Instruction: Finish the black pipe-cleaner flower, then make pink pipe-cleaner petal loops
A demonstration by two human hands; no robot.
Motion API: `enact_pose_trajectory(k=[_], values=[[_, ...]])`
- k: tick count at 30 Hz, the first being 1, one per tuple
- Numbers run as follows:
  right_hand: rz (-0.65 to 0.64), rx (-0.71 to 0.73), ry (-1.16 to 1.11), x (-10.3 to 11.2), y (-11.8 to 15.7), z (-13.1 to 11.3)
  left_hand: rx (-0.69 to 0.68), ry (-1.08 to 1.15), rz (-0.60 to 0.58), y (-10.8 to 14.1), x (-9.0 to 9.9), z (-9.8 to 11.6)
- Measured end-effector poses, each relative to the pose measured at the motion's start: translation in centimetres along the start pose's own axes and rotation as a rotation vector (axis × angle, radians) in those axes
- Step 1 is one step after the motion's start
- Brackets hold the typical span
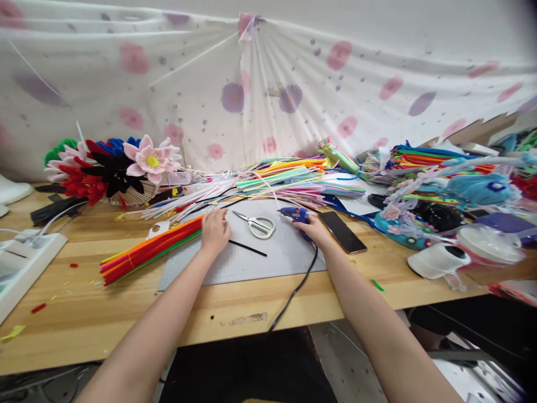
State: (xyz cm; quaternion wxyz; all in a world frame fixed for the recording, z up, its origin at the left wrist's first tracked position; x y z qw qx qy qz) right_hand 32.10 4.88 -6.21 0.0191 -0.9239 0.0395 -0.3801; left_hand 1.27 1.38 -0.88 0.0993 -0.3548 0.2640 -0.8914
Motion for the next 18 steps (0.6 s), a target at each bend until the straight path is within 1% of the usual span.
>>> enact_pose_trajectory(k=[2,3,4,5,6,8,9,11,13,14,15,16,17,18], values=[[-0.013,-0.042,-0.161,1.1,0.6,1.2,0.053,0.173,-0.108,-3.0,-3.6,1.2],[-0.03,-0.056,-0.212,1.6,0.8,1.7,0.09,0.231,-0.168,-4.5,-5.6,1.7],[-0.047,-0.059,-0.24,1.9,1.1,2.1,0.112,0.238,-0.235,-6.0,-7.5,2.3],[-0.058,-0.065,-0.251,2.2,1.2,2.5,0.095,0.198,-0.335,-7.2,-9.5,3.1],[-0.061,-0.081,-0.248,2.4,1.3,2.9,0.043,0.114,-0.444,-8.2,-11.4,3.9],[-0.043,-0.134,-0.223,2.5,1.2,3.7,-0.07,-0.093,-0.577,-9.8,-14.2,4.7],[-0.019,-0.16,-0.209,2.5,1.1,4.0,-0.106,-0.181,-0.614,-10.4,-15.2,4.8],[0.027,-0.194,-0.188,2.5,0.7,4.2,-0.124,-0.283,-0.641,-11.5,-16.7,4.8],[0.055,-0.206,-0.187,2.4,0.4,4.0,-0.11,-0.29,-0.61,-12.7,-17.6,5.3],[0.058,-0.206,-0.192,2.3,0.3,3.9,-0.108,-0.264,-0.567,-13.5,-17.9,6.0],[0.054,-0.201,-0.199,2.3,0.3,3.8,-0.104,-0.216,-0.499,-14.4,-18.1,7.0],[0.046,-0.192,-0.207,2.3,0.3,3.7,-0.106,-0.138,-0.42,-15.3,-18.2,8.1],[0.037,-0.18,-0.211,2.2,0.3,3.6,-0.112,-0.048,-0.365,-16.2,-18.4,9.3],[0.033,-0.166,-0.209,2.2,0.3,3.5,-0.131,0.054,-0.34,-16.9,-18.9,10.6]])
Point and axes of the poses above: each hand's wrist, its own y-axis away from the middle knuckle, its own x-axis out of the back of the hand, z = x × y, the point moved 8 cm from there along -y, towards the middle knuckle, and after that the axes turned 10 degrees about y, right-handed, at the moved point
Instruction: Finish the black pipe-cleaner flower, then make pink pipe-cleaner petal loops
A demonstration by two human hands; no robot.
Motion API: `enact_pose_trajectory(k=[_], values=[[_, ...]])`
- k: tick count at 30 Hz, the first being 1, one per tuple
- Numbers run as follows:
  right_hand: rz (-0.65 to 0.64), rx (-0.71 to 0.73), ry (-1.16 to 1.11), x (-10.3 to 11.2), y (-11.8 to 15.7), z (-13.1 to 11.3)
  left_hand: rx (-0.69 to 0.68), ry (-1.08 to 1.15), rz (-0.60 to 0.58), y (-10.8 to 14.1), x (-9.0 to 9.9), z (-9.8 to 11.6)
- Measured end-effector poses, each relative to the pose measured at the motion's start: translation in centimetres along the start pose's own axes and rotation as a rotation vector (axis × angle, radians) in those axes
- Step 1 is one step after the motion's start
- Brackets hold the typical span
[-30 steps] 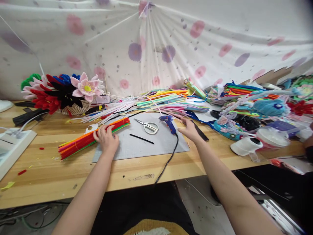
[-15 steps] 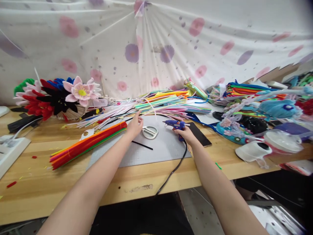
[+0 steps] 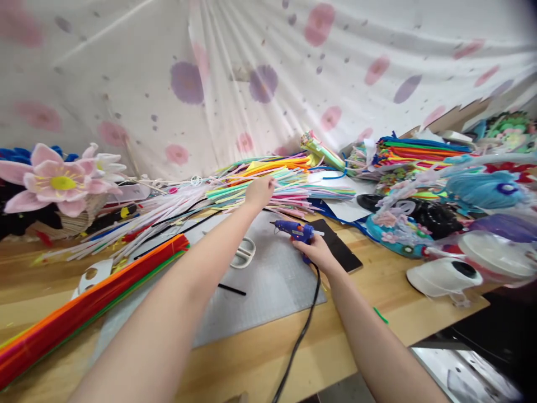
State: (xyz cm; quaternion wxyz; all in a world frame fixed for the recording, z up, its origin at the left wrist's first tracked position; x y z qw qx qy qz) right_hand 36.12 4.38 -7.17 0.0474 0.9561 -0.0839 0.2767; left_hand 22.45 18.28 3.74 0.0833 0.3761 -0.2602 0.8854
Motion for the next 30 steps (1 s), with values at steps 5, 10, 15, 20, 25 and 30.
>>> enact_pose_trajectory(k=[5,10,15,20,25,30], values=[[0.057,0.114,0.163,-0.1,0.1,-0.4,0.059,0.473,-0.336,-2.6,-4.7,1.8],[0.13,0.154,0.275,-0.2,0.2,-1.0,0.202,0.707,-0.345,-0.1,-4.5,-0.9],[0.121,0.035,0.414,0.1,0.2,-0.7,0.125,0.562,-0.081,5.6,2.1,-4.3],[0.088,0.11,0.36,0.3,1.0,-1.4,0.148,0.145,0.156,14.4,12.6,-7.9],[0.129,0.215,0.215,1.9,2.0,-2.3,0.297,-0.387,0.026,23.0,18.8,-11.4],[0.532,0.378,0.169,6.3,4.6,-6.1,0.434,-0.657,-0.157,27.5,19.3,-13.3]])
Point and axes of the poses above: each hand's wrist, its own y-axis away from the middle knuckle, its own x-axis out of the back of the hand, z = x × y, the point moved 8 cm from there along -y, towards the middle knuckle, and after that the axes turned 10 degrees about y, right-handed, at the moved point
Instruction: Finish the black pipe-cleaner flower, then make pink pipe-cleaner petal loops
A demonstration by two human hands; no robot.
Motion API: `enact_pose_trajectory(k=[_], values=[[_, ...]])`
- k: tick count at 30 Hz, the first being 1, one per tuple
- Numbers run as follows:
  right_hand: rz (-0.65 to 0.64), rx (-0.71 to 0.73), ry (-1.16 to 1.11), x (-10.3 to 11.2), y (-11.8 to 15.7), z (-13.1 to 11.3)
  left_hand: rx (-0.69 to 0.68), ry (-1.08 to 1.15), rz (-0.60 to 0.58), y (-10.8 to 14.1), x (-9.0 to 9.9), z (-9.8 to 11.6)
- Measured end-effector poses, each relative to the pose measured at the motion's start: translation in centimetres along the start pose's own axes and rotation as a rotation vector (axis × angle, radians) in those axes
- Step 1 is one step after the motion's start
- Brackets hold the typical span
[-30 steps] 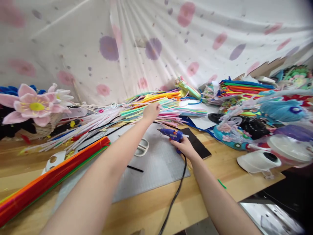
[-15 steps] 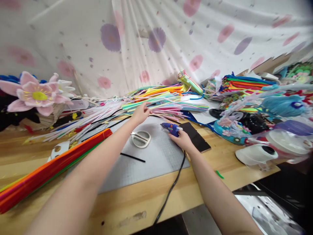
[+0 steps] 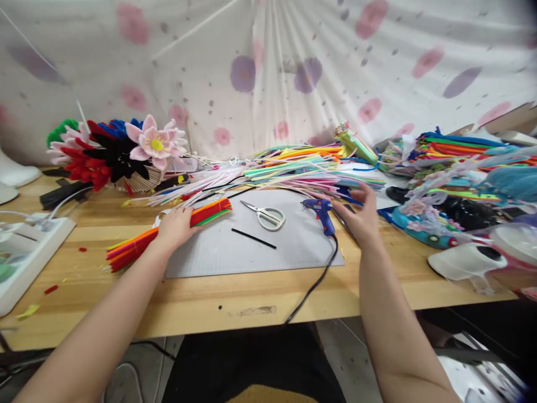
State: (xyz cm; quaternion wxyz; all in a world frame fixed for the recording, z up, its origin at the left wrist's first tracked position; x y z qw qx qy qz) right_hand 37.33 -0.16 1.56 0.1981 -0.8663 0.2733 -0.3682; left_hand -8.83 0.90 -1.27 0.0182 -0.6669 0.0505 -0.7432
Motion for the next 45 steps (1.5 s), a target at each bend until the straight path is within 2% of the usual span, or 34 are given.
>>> enact_pose_trajectory(k=[2,3,4,6,8,10,12,14,16,19,21,24,26,28,30,34,38,40,42,45], values=[[0.174,0.121,0.051,1.8,0.3,-3.4,-0.017,-0.03,0.028,0.5,0.2,0.6],[0.202,0.182,0.057,1.9,0.6,-5.4,-0.05,-0.035,0.072,0.7,0.6,1.3],[0.165,0.24,0.056,1.3,0.9,-7.4,-0.092,-0.034,0.135,1.0,1.1,2.1],[-0.043,0.383,0.061,-2.0,2.0,-11.6,-0.183,-0.011,0.275,1.4,2.0,3.8],[-0.293,0.539,0.081,-6.4,3.7,-15.4,-0.273,0.033,0.375,1.8,2.4,5.5],[-0.458,0.666,0.11,-10.4,5.5,-18.1,-0.371,0.1,0.419,1.9,2.3,6.9],[-0.602,0.741,0.167,-13.9,7.0,-19.4,-0.452,0.191,0.426,2.0,2.1,7.9],[-0.733,0.717,0.271,-16.7,7.8,-19.2,-0.473,0.278,0.433,2.1,2.1,8.2],[-0.783,0.624,0.351,-17.9,7.7,-18.3,-0.405,0.347,0.498,2.7,2.4,7.8],[-0.775,0.421,0.344,-18.0,6.8,-16.5,-0.177,0.507,0.69,4.3,2.6,5.7],[-0.804,0.283,0.254,-17.9,6.7,-15.4,-0.027,0.749,0.72,4.9,1.4,4.3],[-0.898,0.177,0.007,-18.0,7.5,-15.2,0.21,1.363,0.525,3.9,-2.6,3.2],[-0.972,0.176,-0.116,-18.1,8.3,-15.6,0.34,1.779,0.331,2.9,-5.2,3.9],[-1.048,0.202,-0.143,-18.3,9.3,-16.0,0.356,2.069,0.185,2.2,-6.1,5.2],[-1.106,0.237,-0.106,-18.6,10.2,-16.2,0.326,2.227,0.146,1.9,-6.0,5.7],[-1.107,0.326,0.007,-19.3,11.6,-16.6,0.374,2.327,0.234,2.2,-5.9,4.8],[-1.054,0.427,0.077,-19.6,12.3,-17.3,0.521,2.313,0.377,2.6,-6.4,3.5],[-1.042,0.438,0.065,-19.7,12.4,-17.4,0.562,2.314,0.409,2.8,-6.3,3.2],[-1.042,0.41,0.032,-19.8,12.3,-17.2,0.515,2.327,0.356,2.8,-5.8,3.5],[-1.028,0.361,-0.016,-20.0,12.0,-16.7,0.327,2.348,0.19,2.5,-4.5,5.0]])
Point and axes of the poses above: each hand's wrist, its own y-axis away from the middle knuckle, its own x-axis out of the back of the hand, z = x × y, the point moved 8 cm from there along -y, towards the middle knuckle, and after that the axes turned 10 degrees about y, right-handed, at the moved point
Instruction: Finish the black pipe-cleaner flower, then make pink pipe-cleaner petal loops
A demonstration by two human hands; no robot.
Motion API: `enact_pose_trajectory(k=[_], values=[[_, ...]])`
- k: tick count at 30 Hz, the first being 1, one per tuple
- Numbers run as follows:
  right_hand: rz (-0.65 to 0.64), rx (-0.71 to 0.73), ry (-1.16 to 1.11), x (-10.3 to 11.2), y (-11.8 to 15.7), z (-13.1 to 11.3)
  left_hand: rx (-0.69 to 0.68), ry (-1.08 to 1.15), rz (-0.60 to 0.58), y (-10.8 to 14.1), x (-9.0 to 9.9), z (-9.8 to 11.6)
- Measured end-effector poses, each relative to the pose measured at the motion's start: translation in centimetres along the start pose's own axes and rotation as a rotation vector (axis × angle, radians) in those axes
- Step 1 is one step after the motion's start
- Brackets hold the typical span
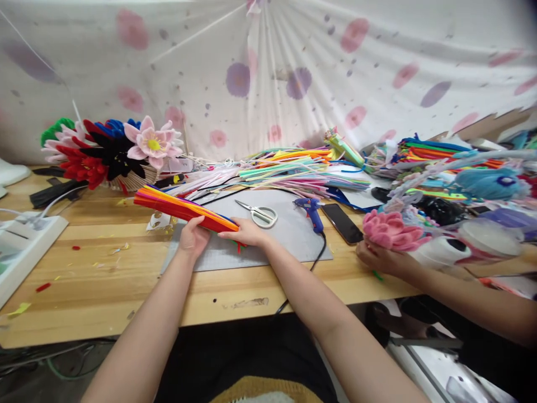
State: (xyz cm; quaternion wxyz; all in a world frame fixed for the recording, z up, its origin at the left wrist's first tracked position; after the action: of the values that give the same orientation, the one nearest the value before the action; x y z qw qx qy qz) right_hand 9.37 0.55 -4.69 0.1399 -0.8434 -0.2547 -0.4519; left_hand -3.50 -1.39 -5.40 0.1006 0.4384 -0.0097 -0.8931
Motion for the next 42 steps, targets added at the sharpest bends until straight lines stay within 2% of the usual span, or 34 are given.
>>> enact_pose_trajectory(k=[2,8,11,13,15,17,19,21,23,25,27,29,31,33,36,38,40,42], values=[[0.014,0.002,-0.005,-0.1,-0.1,0.2,0.008,-0.024,-0.033,0.1,-0.8,-0.2],[0.054,0.062,-0.009,-0.3,-0.1,0.2,-0.136,-0.073,0.314,-0.8,0.2,-0.1],[0.081,0.054,-0.092,0.1,-0.1,0.7,-0.163,-0.159,0.383,-1.4,0.5,1.0],[0.108,0.002,-0.118,0.6,-0.2,1.4,-0.104,-0.284,0.394,-1.7,0.6,2.0],[0.139,-0.042,-0.071,1.0,-0.4,1.9,0.013,-0.438,0.352,-1.9,0.6,2.7],[0.199,-0.05,0.033,1.6,-0.6,1.9,0.123,-0.609,0.242,-2.0,0.4,3.2],[0.273,-0.041,0.114,2.1,-0.8,1.6,0.117,-0.799,0.103,-2.0,-0.1,4.0],[0.343,-0.039,0.134,2.5,-0.7,1.3,-0.073,-1.025,0.051,-2.2,-0.6,6.2],[0.396,-0.031,0.114,2.7,-0.4,1.0,-0.337,-1.27,0.125,-1.9,-0.8,9.1],[0.429,-0.013,0.082,2.8,0.0,0.9,-0.528,-1.49,0.202,-1.6,-1.2,11.5],[0.442,0.001,0.046,2.8,0.4,0.9,-0.619,-1.685,0.17,-1.4,-2.1,12.5],[0.454,-0.003,0.004,2.8,0.8,1.3,-0.648,-1.86,0.077,-1.1,-3.0,12.3],[0.474,-0.016,-0.048,2.9,1.0,2.0,-0.614,-1.991,-0.009,-0.9,-3.4,11.3],[0.502,-0.034,-0.106,2.9,1.1,2.7,-0.519,-2.073,-0.082,-0.8,-3.0,9.8],[0.591,-0.063,-0.165,3.2,1.3,3.8,-0.338,-2.113,-0.268,-0.5,-1.7,7.3],[0.656,-0.076,-0.201,3.4,1.5,4.4,-0.237,-2.088,-0.365,-0.1,-0.6,6.4],[0.671,-0.075,-0.243,3.3,1.5,4.8,-0.154,-2.068,-0.384,0.1,0.6,6.4],[0.616,-0.044,-0.27,2.8,1.2,4.8,-0.102,-2.075,-0.385,0.1,1.5,6.7]])
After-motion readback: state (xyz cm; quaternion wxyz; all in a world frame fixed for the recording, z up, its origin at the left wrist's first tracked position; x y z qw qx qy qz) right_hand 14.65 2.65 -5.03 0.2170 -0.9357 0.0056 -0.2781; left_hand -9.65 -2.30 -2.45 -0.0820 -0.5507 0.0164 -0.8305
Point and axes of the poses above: each hand's wrist, its own y-axis away from the middle knuckle, its own x-axis out of the back of the hand, z = x × y, the point moved 8 cm from there along -y, towards the middle knuckle, and after that the axes turned 10 degrees about y, right-handed, at the moved point
